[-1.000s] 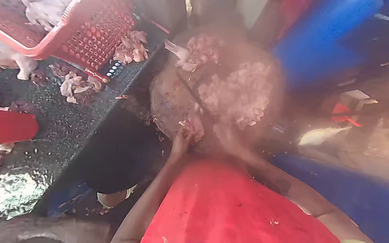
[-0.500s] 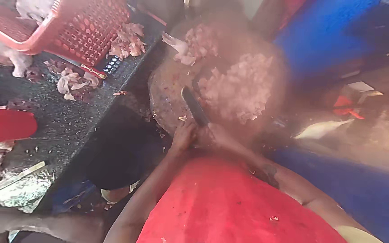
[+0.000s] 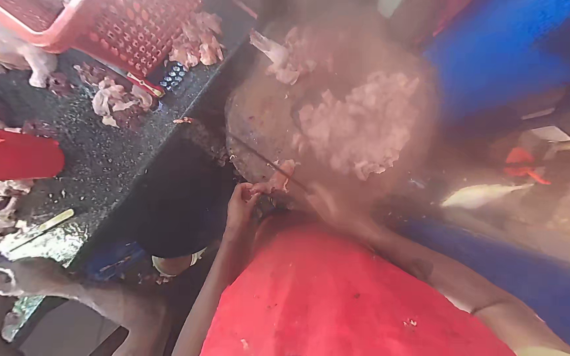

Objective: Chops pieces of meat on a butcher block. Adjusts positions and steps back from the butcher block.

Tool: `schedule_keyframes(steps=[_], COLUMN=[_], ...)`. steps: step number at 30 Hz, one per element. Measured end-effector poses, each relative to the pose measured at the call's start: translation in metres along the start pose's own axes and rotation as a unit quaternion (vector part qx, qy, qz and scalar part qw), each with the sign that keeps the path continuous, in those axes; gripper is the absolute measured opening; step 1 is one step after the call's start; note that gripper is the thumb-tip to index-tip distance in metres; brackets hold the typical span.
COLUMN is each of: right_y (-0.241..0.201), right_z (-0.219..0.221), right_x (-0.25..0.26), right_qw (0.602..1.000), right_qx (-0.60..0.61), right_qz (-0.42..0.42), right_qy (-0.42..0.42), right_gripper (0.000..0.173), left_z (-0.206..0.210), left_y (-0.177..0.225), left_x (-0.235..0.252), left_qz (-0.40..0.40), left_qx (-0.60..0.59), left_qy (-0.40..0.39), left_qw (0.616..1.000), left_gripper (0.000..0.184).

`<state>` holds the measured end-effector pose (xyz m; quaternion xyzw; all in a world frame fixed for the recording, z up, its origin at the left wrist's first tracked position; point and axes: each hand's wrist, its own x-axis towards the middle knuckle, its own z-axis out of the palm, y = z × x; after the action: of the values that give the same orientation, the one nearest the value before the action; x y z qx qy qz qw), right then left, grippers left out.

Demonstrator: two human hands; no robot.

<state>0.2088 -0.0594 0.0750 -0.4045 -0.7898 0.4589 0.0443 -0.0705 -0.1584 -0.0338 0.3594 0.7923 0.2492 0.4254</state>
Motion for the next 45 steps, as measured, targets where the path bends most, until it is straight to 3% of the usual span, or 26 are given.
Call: schedule_keyframes(steps=[2, 4, 5, 9, 11, 14, 15, 19, 21, 23, 26, 28, 31, 34, 36, 38, 40, 42, 45], right_y=[0.007, 0.031, 0.038, 0.009, 0.012, 0.039, 0.037, 0.007, 0.018, 0.044, 0.070, 0.053, 0.011, -0.014, 0.002, 0.028, 0.034, 0.013, 0.000], right_z=[0.006, 0.009, 0.009, 0.000, 0.006, 0.015, 0.012, 0.009, 0.023, 0.038, 0.032, 0.008, -0.023, -0.013, 0.008, 0.023, 0.026, 0.020, 0.023], right_x=[0.003, 0.017, 0.020, 0.005, 0.006, 0.020, 0.023, 0.005, 0.005, 0.007, 0.008, 0.009, 0.013, 0.009, 0.009, 0.020, 0.026, 0.014, 0.003], right_qw=[0.999, 0.985, 0.981, 0.998, 0.999, 0.980, 0.976, 0.993, 0.986, 0.968, 0.959, 0.969, 0.990, 0.991, 0.998, 0.989, 0.979, 0.989, 0.992], right_qx=[-0.023, -0.043, -0.049, -0.007, 0.008, -0.002, -0.011, 0.039, 0.085, 0.104, 0.153, 0.096, 0.040, 0.098, 0.060, 0.040, 0.032, 0.031, 0.106], right_qz=[0.004, 0.114, 0.142, 0.045, -0.001, 0.124, 0.149, 0.080, 0.075, 0.134, 0.201, 0.218, 0.122, 0.003, 0.002, 0.102, 0.146, 0.098, -0.057], right_qy=[-0.036, -0.119, -0.122, -0.044, -0.053, -0.158, -0.157, -0.082, -0.126, -0.187, -0.127, -0.066, 0.051, 0.096, 0.036, -0.104, -0.141, -0.109, -0.033], right_gripper=[0.052, 0.056, 0.058, 0.051, 0.049, 0.058, 0.059, 0.047, 0.049, 0.056, 0.057, 0.054, 0.048, 0.060, 0.057, 0.052, 0.054, 0.052, 0.054], left_z=[0.001, 0.001, 0.001, 0.008, 0.013, 0.008, 0.004, 0.002, 0.004, 0.003, -0.003, -0.004, 0.005, 0.020, 0.024, 0.024, 0.020, 0.014, 0.004], left_y=[0.000, 0.001, 0.001, -0.002, -0.002, 0.001, 0.002, -0.005, 0.000, 0.017, 0.051, 0.062, 0.055, 0.036, 0.034, 0.033, 0.029, 0.020, 0.002], left_x=[0.000, -0.003, -0.005, -0.011, -0.010, -0.012, -0.013, -0.022, -0.023, -0.027, -0.025, -0.020, 0.004, 0.013, 0.011, 0.008, 0.005, -0.010, -0.025], left_qz=[-0.006, -0.020, -0.025, -0.035, -0.031, -0.032, -0.031, -0.042, -0.056, -0.055, -0.030, -0.031, -0.056, -0.049, -0.036, -0.036, -0.031, -0.027, -0.062], left_qx=[-0.013, -0.026, -0.038, -0.127, -0.155, -0.131, -0.127, -0.166, -0.195, -0.261, -0.367, -0.343, -0.047, 0.089, 0.104, 0.094, 0.029, -0.080, -0.157], left_qy=[0.005, 0.009, 0.011, 0.031, 0.032, 0.010, -0.001, -0.035, -0.037, -0.046, -0.088, -0.098, -0.057, -0.042, -0.032, -0.027, -0.024, 0.003, 0.035], left_qw=[1.000, 0.999, 0.999, 0.991, 0.987, 0.991, 0.991, 0.985, 0.979, 0.963, 0.926, 0.934, 0.996, 0.994, 0.993, 0.995, 0.999, 0.996, 0.985], left_gripper=[0.040, 0.037, 0.037, 0.041, 0.041, 0.035, 0.034, 0.028, 0.026, 0.021, 0.012, 0.014, 0.041, 0.042, 0.040, 0.040, 0.039, 0.032, 0.024])
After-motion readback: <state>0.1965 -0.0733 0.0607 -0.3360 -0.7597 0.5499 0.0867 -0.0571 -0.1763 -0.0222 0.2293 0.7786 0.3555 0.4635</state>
